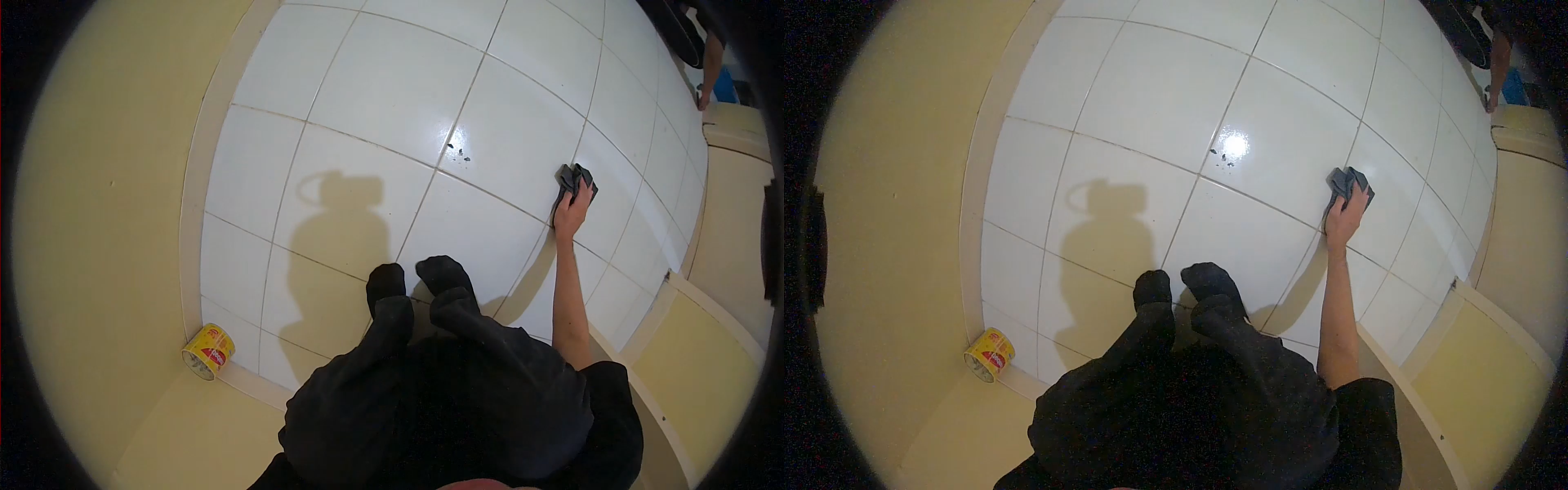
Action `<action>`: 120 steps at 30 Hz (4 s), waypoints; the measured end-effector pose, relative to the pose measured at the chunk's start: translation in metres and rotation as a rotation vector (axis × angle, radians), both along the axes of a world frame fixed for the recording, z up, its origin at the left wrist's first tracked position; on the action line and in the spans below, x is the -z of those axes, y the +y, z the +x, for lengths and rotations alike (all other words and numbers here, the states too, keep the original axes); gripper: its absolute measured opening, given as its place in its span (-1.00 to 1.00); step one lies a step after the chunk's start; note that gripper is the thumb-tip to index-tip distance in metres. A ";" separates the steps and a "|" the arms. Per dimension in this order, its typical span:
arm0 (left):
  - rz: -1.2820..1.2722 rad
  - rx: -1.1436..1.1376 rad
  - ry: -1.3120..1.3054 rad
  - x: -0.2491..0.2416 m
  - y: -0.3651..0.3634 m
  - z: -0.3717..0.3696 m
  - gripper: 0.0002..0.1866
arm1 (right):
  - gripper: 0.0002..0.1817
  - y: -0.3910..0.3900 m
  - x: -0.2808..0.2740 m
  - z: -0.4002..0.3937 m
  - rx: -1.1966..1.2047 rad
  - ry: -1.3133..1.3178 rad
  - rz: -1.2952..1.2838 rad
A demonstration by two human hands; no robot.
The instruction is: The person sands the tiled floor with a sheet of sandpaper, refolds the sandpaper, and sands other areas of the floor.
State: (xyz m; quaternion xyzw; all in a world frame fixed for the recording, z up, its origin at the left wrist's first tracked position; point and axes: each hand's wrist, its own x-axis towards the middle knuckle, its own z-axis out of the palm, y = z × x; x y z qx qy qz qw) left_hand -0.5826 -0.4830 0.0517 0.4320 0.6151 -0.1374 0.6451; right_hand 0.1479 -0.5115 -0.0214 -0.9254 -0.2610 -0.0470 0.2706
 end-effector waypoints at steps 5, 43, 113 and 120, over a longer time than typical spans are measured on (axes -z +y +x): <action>-0.012 -0.003 0.005 -0.001 0.002 -0.003 -0.66 | -0.45 0.001 0.000 0.000 0.015 0.001 -0.011; 1.378 0.070 0.131 0.050 0.329 0.202 -0.51 | -0.44 0.217 0.024 0.098 -0.248 -0.128 0.027; 1.463 0.087 0.216 0.046 0.333 0.203 -0.56 | -0.41 0.188 0.001 0.030 -0.503 0.035 -0.004; 1.432 0.067 0.216 0.047 0.334 0.202 -0.54 | -0.45 0.307 0.013 0.053 -0.400 -0.058 0.002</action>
